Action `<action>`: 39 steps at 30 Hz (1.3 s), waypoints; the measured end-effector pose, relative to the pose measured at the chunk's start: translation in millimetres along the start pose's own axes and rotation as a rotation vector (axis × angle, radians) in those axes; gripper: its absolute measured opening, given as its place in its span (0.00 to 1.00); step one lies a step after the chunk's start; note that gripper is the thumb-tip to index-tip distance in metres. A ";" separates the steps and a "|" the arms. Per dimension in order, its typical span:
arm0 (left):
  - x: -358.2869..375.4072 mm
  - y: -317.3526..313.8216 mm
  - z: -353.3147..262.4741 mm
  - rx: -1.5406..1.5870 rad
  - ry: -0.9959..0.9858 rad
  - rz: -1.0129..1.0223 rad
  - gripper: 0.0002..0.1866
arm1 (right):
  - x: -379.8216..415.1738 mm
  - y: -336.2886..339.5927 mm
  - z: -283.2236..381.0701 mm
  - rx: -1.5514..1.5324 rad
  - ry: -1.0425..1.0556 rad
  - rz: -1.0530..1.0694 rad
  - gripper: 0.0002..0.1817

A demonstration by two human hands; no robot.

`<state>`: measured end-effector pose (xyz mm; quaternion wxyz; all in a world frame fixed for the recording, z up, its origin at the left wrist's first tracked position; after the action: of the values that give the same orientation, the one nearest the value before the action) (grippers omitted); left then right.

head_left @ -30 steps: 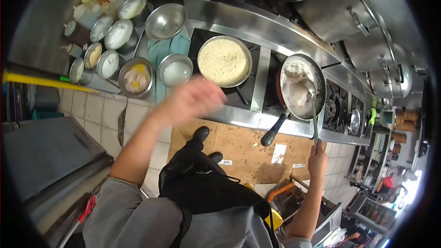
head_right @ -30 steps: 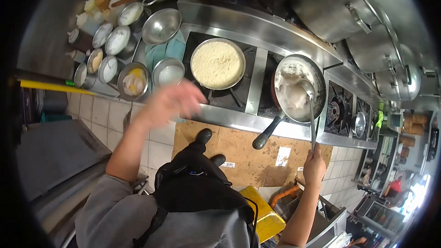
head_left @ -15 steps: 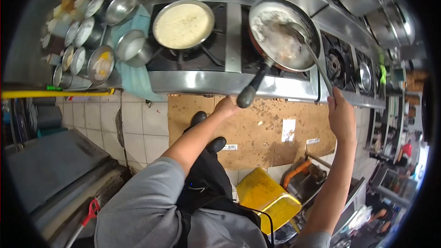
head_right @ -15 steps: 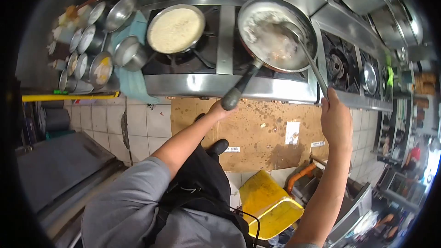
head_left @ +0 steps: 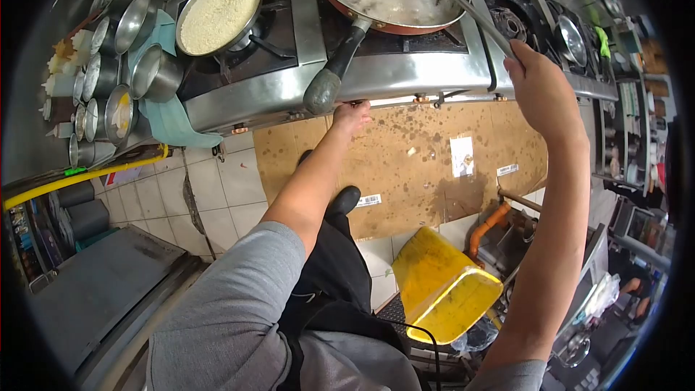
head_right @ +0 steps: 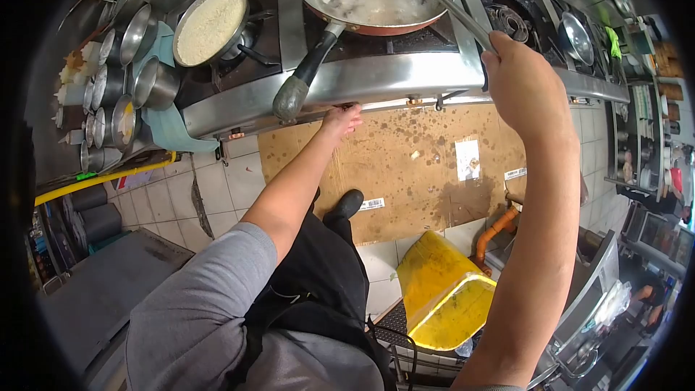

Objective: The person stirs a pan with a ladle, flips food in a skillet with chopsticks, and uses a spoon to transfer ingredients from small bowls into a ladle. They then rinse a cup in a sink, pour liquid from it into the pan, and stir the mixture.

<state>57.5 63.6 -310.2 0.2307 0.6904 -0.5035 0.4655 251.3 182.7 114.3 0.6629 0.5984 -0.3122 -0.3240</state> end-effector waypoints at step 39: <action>266.8 363.0 -243.6 -1.397 -0.231 -0.863 0.13 | -9.0 -20.7 14.7 -0.194 -0.080 0.077 0.23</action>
<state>-356.9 -13.1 -19.2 0.7116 0.5642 -0.3879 -0.1575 233.0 179.7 94.8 0.7167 0.5054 -0.3283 -0.3508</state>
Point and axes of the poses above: each hand's wrist, its own x-axis away from the middle knuckle, its own y-axis out of the back of the hand, z = x × y, the point moved 6 cm from there along -x, towards the middle knuckle, and after that the axes turned 15 degrees about y, right-handed, at the moved point
